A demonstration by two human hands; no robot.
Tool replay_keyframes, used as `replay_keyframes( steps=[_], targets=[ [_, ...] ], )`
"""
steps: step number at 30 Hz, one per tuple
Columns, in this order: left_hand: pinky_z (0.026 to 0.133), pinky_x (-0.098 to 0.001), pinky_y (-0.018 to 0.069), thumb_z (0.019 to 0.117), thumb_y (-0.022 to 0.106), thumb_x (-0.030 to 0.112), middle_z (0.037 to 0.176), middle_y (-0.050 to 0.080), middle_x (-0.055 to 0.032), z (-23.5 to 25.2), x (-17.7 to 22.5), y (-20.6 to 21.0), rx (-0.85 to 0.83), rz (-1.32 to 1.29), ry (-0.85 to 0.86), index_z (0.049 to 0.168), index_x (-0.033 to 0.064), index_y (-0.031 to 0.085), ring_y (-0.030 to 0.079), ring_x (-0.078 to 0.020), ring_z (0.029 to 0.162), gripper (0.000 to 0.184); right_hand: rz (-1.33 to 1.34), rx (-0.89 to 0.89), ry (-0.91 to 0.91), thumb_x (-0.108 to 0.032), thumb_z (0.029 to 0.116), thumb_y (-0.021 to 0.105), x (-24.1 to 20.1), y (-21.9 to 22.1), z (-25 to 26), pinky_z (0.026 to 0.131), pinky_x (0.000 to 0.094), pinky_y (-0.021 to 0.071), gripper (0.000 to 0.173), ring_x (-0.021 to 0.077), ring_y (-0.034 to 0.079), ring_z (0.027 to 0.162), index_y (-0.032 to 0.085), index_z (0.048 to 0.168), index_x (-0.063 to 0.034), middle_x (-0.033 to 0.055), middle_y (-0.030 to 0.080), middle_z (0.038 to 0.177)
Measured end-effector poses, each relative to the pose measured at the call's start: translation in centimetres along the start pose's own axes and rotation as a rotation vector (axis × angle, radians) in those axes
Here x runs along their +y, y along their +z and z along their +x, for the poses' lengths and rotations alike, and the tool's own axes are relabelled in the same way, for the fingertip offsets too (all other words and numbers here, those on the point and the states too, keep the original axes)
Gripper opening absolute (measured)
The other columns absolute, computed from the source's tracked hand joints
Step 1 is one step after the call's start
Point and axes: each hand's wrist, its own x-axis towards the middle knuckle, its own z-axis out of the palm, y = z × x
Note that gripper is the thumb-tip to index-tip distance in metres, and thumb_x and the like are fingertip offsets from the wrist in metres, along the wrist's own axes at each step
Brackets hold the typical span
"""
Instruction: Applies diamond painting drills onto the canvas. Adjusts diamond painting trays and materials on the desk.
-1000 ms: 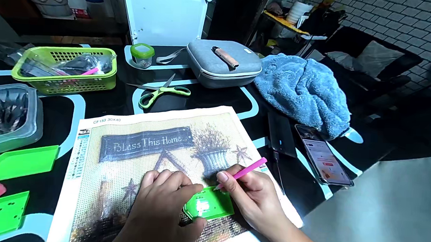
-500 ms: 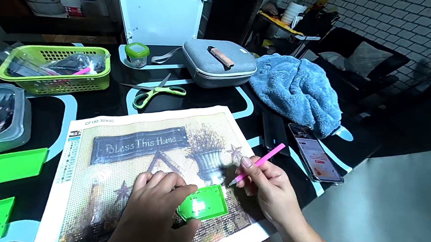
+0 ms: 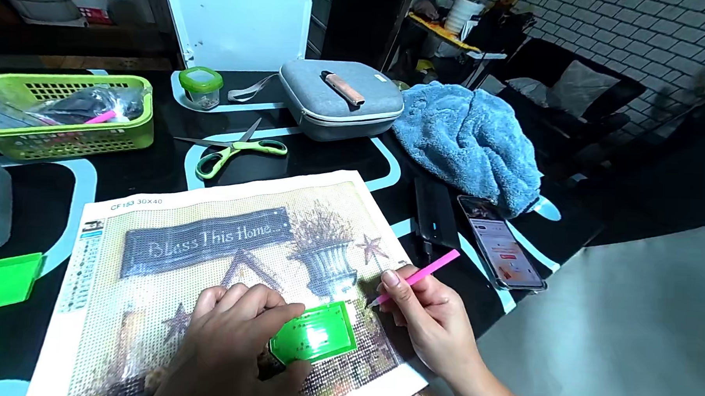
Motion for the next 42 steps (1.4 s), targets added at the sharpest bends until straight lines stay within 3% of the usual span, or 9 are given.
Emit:
replay_keyframes(
  steps=[7, 13, 17, 21, 42],
  targets=[
    [0.083, -0.0466, 0.0383, 0.0829, 0.069, 0.056, 0.099, 0.072, -0.001, 0.0, 0.0, 0.1, 0.012, -0.004, -0.002, 0.114, 0.024, 0.079, 0.062, -0.0188, 0.086, 0.046, -0.108, -0.031, -0.08, -0.023, 0.1062, 0.056, 0.0, 0.2, 0.0, 0.058, 0.0108, 0.0502, 0.025, -0.005, 0.06, 0.064, 0.069, 0.09, -0.009, -0.007, 0.067, 0.074],
    [0.083, -0.0462, 0.0389, 0.0833, 0.068, 0.057, 0.098, 0.072, -0.0004, 0.0, -0.1, 0.1, 0.019, 0.002, 0.005, 0.114, 0.0246, 0.079, 0.061, -0.0185, 0.085, 0.046, -0.273, -0.083, -0.195, -0.027, 0.1071, 0.055, -0.1, -0.1, 0.2, 0.061, 0.0137, 0.0507, 0.032, -0.0024, 0.06, 0.066, 0.069, 0.088, -0.0054, -0.002, 0.066, 0.074],
    [0.082, -0.0444, 0.0399, 0.082, 0.066, 0.06, 0.096, 0.072, 0.0017, -0.1, -0.3, 0.5, 0.065, 0.029, 0.022, 0.111, 0.0262, 0.079, 0.061, -0.0166, 0.082, 0.047, -0.149, -0.069, -0.091, -0.027, 0.1058, 0.056, -0.8, -0.1, 1.1, 0.061, 0.013, 0.0533, 0.028, -0.0026, 0.063, 0.066, 0.071, 0.087, -0.0112, -0.0071, 0.068, 0.074],
    [0.081, -0.0433, 0.0412, 0.0808, 0.066, 0.06, 0.096, 0.071, 0.0037, -0.2, -0.4, 0.9, 0.09, 0.038, 0.026, 0.111, 0.0277, 0.079, 0.062, -0.0153, 0.082, 0.046, -0.009, -0.111, -0.099, -0.025, 0.1064, 0.057, -1.2, 1.7, 1.4, 0.064, 0.0152, 0.0546, 0.027, -0.0004, 0.064, 0.069, 0.071, 0.09, -0.0086, -0.0046, 0.068, 0.076],
    [0.082, -0.042, 0.0406, 0.0802, 0.065, 0.058, 0.093, 0.07, 0.0059, -0.1, -0.3, 1.2, 0.118, 0.048, 0.026, 0.109, 0.0285, 0.079, 0.061, -0.013, 0.081, 0.044, -0.107, -0.177, -0.171, -0.023, 0.1064, 0.057, -0.6, 2.4, 1.4, 0.063, 0.0165, 0.0543, 0.029, 0.0004, 0.064, 0.069, 0.069, 0.087, -0.0059, -0.0028, 0.067, 0.074]
  ],
)
